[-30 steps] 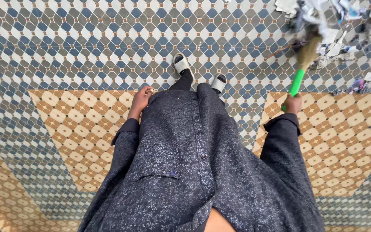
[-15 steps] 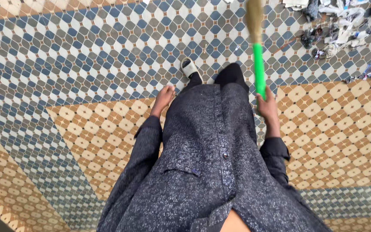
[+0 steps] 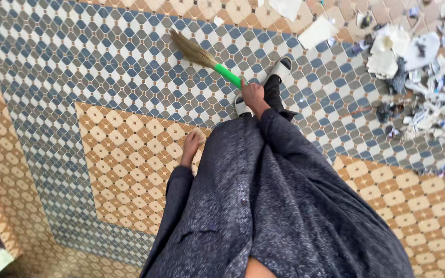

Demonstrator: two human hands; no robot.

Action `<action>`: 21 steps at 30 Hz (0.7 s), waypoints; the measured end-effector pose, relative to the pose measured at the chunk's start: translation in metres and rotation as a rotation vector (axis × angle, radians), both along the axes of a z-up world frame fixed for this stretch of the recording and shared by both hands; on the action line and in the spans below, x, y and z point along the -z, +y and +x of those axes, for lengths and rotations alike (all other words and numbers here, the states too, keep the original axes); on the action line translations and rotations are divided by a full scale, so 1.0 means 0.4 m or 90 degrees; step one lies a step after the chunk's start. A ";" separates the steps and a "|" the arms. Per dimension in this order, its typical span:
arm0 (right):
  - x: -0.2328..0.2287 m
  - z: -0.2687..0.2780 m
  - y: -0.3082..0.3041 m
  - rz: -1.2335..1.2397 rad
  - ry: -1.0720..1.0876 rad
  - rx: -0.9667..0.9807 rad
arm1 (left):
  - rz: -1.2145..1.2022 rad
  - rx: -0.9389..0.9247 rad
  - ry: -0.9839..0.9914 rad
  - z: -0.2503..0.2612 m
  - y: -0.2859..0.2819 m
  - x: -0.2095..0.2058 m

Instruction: The person sweeps paper scraps and trash across a tiled floor using a long broom with a green handle.

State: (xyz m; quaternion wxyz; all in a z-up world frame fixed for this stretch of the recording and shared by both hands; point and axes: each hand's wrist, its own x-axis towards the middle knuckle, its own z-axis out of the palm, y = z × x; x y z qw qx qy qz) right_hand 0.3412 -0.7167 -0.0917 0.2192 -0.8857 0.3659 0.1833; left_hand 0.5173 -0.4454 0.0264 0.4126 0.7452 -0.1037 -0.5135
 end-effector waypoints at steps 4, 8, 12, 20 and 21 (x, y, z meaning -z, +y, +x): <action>-0.002 -0.068 -0.106 0.025 0.051 0.080 | 0.266 -0.030 -0.074 -0.018 0.209 -0.137; -0.035 -0.299 -0.223 0.017 0.041 0.210 | 0.315 0.044 0.010 -0.054 0.305 -0.058; -0.086 -0.516 -0.300 0.108 0.141 0.294 | 0.291 0.299 -0.080 -0.070 0.201 0.023; -0.222 -0.860 -0.320 0.172 0.188 0.480 | 0.218 0.205 -0.171 0.012 -0.428 0.022; -0.239 -0.899 -0.317 0.192 0.181 0.508 | 0.191 0.201 -0.169 0.020 -0.488 0.009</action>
